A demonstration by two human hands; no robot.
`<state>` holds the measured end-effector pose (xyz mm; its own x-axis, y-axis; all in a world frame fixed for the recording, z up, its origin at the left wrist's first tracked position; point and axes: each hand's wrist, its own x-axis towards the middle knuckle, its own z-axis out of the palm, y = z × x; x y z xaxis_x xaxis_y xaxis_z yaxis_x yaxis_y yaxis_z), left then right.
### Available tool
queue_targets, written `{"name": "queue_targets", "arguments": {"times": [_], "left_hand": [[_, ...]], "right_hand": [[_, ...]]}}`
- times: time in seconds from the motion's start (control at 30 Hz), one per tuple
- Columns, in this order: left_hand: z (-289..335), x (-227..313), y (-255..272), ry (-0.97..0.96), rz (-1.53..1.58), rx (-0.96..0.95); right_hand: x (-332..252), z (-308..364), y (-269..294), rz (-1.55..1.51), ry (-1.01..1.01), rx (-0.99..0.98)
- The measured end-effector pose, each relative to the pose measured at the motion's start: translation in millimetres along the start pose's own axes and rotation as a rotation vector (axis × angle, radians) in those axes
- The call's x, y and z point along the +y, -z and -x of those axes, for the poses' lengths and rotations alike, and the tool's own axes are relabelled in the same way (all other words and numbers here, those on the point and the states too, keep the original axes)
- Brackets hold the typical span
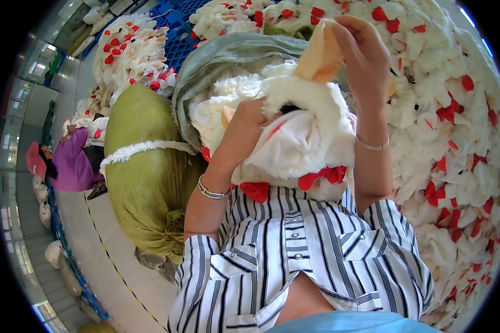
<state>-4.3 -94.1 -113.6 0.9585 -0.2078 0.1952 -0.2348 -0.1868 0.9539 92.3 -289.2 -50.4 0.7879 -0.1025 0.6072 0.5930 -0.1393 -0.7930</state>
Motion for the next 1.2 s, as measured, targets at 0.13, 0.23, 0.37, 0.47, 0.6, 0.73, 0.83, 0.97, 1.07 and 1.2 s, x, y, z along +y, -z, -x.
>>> {"name": "queue_targets", "arguments": {"times": [0.13, 0.23, 0.37, 0.47, 0.6, 0.73, 0.83, 0.97, 1.07, 1.2], "left_hand": [[-1, -6, 0, 0.074, 0.189, 0.203], [-6, -9, -4, 0.082, 0.209, 0.334], [-11, 6, -7, -0.070, 0.008, 0.378], [-13, 18, -13, -0.122, 0.020, 0.415], [-16, 27, -1, -0.079, 0.200, 0.505], [-18, 32, -4, -0.041, 0.396, 0.626], [-23, 41, -6, 0.066, 0.502, 0.758], [-26, 44, -6, 0.037, 0.578, 0.827], [-23, 40, -6, 0.054, 0.491, 0.832], [-19, 42, -16, -0.032, 0.380, 0.744]], "right_hand": [[-36, 55, 13, -0.114, 0.308, -0.105], [-35, 78, 10, 0.037, 0.256, -0.615], [-32, 79, 14, -0.074, 0.162, -0.478], [-55, 64, 8, 0.000, 0.215, -0.498], [-36, 78, 11, 0.088, 0.116, -0.507], [-32, 82, 10, 0.118, 0.025, -0.492], [-31, 84, 4, 0.061, -0.017, -0.389], [-20, 88, -3, 0.094, 0.049, -0.343], [-27, 81, 2, 0.155, -0.100, -0.475], [-24, 78, 4, -0.081, -0.426, -0.668]]}}
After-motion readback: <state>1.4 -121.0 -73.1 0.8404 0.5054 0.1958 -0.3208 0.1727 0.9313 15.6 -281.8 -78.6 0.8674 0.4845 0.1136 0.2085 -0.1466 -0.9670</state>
